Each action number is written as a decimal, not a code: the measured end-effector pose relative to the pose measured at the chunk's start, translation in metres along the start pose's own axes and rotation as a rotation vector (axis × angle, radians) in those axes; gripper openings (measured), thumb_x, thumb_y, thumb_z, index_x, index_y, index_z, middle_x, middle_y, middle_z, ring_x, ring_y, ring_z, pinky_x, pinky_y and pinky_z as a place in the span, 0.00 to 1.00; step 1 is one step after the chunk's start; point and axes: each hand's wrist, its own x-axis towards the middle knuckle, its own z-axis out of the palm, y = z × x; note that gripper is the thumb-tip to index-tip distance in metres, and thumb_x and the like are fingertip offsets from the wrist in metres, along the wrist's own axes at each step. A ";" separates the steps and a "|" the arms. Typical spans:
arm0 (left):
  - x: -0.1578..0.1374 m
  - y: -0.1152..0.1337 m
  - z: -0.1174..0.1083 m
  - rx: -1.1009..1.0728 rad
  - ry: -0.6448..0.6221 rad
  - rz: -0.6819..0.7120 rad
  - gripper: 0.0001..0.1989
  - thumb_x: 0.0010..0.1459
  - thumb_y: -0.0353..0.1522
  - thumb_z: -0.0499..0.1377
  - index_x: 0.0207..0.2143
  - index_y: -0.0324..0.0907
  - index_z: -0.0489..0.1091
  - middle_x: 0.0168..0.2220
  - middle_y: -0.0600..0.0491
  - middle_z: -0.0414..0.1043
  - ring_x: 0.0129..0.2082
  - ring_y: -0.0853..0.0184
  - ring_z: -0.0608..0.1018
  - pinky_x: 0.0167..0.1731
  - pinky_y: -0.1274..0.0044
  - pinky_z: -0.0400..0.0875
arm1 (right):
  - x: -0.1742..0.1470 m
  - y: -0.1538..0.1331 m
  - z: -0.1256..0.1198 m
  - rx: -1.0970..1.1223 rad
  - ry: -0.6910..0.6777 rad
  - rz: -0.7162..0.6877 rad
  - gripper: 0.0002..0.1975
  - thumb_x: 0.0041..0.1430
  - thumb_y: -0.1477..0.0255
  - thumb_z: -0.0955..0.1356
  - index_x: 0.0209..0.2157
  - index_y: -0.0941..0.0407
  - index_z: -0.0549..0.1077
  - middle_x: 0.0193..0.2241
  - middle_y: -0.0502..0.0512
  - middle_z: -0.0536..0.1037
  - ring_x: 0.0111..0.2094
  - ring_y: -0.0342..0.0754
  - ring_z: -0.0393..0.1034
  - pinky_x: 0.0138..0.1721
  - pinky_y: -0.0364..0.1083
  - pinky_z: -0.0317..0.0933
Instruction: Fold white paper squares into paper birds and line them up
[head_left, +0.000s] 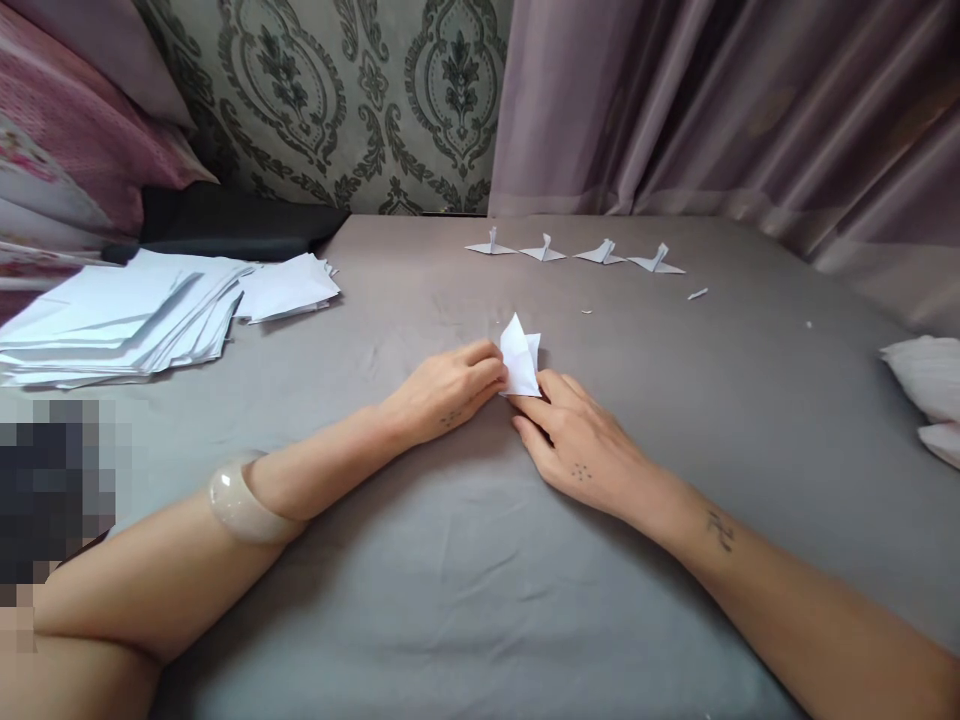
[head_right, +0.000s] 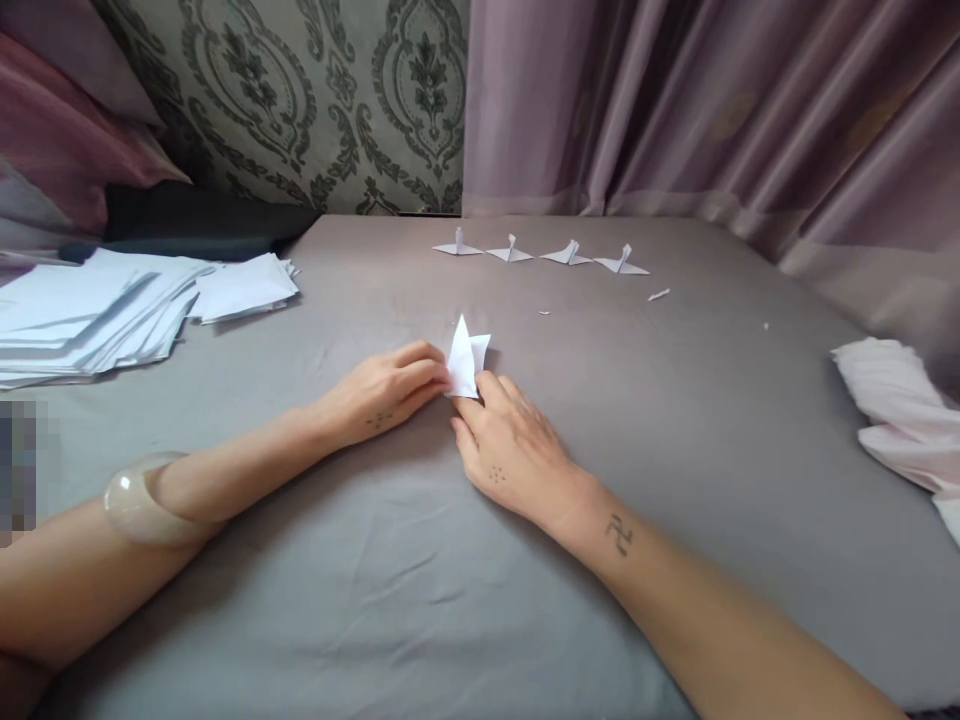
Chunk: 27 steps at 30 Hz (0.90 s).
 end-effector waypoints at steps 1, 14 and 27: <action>-0.001 0.000 0.001 0.007 -0.013 0.039 0.14 0.68 0.33 0.46 0.38 0.38 0.69 0.41 0.47 0.71 0.37 0.68 0.76 0.37 0.76 0.72 | -0.001 0.000 -0.003 0.004 -0.021 -0.007 0.13 0.64 0.72 0.60 0.42 0.56 0.74 0.40 0.59 0.69 0.40 0.51 0.64 0.40 0.50 0.62; -0.003 0.005 -0.009 0.089 -0.141 0.178 0.18 0.68 0.35 0.46 0.47 0.41 0.73 0.38 0.46 0.73 0.39 0.63 0.74 0.40 0.72 0.71 | -0.019 0.024 -0.042 0.062 -0.183 -0.024 0.13 0.62 0.71 0.61 0.38 0.49 0.77 0.34 0.54 0.72 0.36 0.49 0.68 0.35 0.47 0.60; -0.003 0.005 -0.010 0.128 -0.231 0.198 0.21 0.67 0.41 0.45 0.57 0.49 0.67 0.42 0.45 0.68 0.40 0.62 0.69 0.44 0.70 0.66 | -0.014 0.044 -0.044 0.158 -0.227 -0.025 0.13 0.59 0.72 0.62 0.37 0.48 0.78 0.37 0.49 0.77 0.33 0.46 0.71 0.33 0.45 0.60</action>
